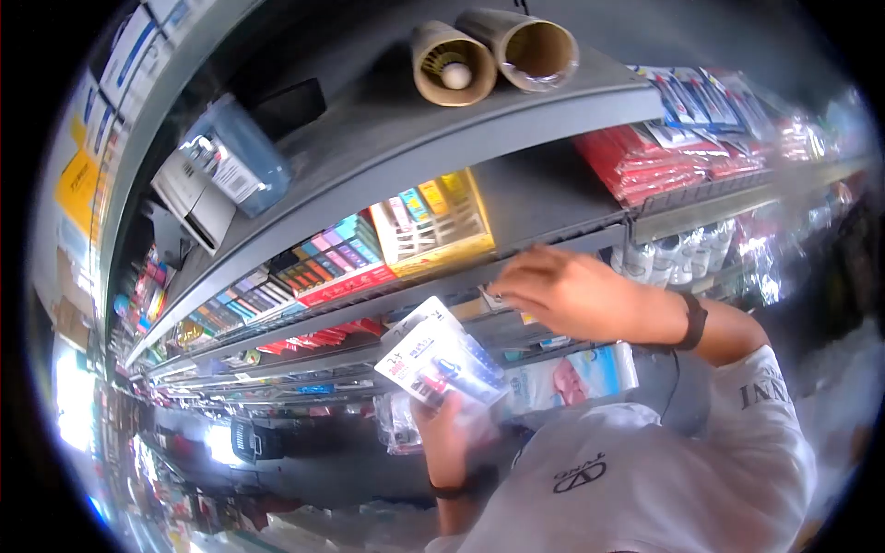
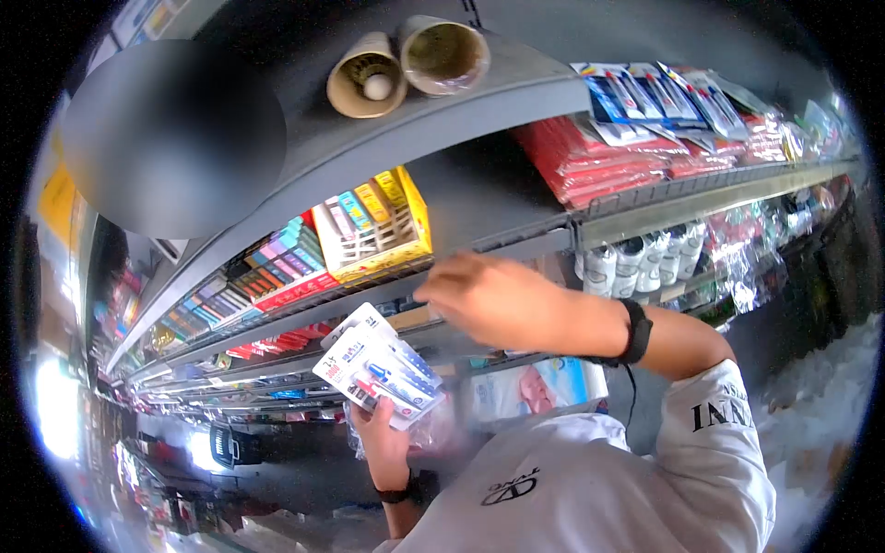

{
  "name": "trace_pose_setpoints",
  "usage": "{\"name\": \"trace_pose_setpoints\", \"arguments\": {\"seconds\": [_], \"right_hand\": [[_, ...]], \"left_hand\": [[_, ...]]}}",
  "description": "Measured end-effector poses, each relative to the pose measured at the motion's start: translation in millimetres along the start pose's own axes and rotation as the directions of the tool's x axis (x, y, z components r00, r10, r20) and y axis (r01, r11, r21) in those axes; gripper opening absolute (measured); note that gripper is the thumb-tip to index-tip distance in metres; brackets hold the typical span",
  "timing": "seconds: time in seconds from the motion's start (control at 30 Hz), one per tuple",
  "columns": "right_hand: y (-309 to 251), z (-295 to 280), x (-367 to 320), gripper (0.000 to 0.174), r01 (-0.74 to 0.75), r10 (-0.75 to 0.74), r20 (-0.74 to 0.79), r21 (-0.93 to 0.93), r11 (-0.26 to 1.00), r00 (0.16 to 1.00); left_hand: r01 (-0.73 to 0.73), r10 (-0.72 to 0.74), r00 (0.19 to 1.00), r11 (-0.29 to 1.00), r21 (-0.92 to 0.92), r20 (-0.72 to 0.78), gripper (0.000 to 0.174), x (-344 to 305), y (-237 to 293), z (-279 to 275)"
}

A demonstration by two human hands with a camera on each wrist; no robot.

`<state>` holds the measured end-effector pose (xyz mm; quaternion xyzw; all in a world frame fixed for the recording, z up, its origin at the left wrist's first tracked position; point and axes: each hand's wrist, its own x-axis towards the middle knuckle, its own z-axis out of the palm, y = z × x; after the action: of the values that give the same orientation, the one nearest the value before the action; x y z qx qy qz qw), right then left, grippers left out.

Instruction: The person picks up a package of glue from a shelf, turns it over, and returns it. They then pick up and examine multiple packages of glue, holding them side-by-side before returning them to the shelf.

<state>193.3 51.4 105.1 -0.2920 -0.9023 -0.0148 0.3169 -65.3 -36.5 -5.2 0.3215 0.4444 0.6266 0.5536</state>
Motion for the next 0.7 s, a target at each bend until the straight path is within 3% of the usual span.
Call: {"name": "trace_pose_setpoints", "arguments": {"seconds": [0.07,0.13,0.27,0.33,0.43,0.53,0.6,0.63,0.7], "right_hand": [[-18.9,1.3,-26.8,0.035,-0.145,0.144,0.019,0.118,0.982,0.989],[-23.2,2.1,-50.7,0.045,-0.29,0.278,0.084,0.205,0.935,0.957],[-28.1,-14.6,-83.0,0.055,-0.532,0.463,0.263,0.399,0.747,0.847],[-26.6,-23.3,-95.2,0.059,-0.634,0.529,0.351,0.457,0.623,0.773],[-14.1,-17.4,-121.0,0.067,-0.498,0.529,0.137,0.591,0.635,0.837],[-16.8,-33.7,-125.7,0.067,-0.509,0.558,0.027,0.448,0.735,0.829],[-16.4,-33.8,-129.1,0.062,-0.589,0.668,0.025,0.497,0.637,0.744],[-13.6,-29.4,-132.2,0.06,-0.598,0.704,-0.006,0.523,0.607,0.71],[-4.6,-21.3,-140.6,0.058,-0.616,0.76,-0.023,0.57,0.543,0.649]], "left_hand": [[-0.033,0.028,0.995,0.998,0.053,0.091,0.062,1.7,-4.7,9.7],[-0.061,0.048,0.988,0.995,0.084,0.148,0.065,8.3,-17.2,17.9],[0.043,-0.067,0.949,0.996,0.084,0.309,0.072,4.0,-12.4,65.2],[-0.001,-0.026,0.958,0.996,0.094,0.287,0.061,4.0,-13.6,96.3],[0.002,-0.04,0.921,0.995,0.098,0.388,0.06,10.6,-14.2,130.5],[-0.119,0.046,0.875,0.985,0.123,0.483,0.059,12.6,-15.7,168.6],[-0.264,0.162,0.823,0.958,0.115,0.544,0.058,14.5,-22.7,186.5],[-0.154,0.082,0.831,0.984,0.086,0.55,0.06,11.2,-23.2,191.8],[-0.226,0.116,0.804,0.967,0.119,0.583,0.061,13.2,-25.1,196.6]]}}
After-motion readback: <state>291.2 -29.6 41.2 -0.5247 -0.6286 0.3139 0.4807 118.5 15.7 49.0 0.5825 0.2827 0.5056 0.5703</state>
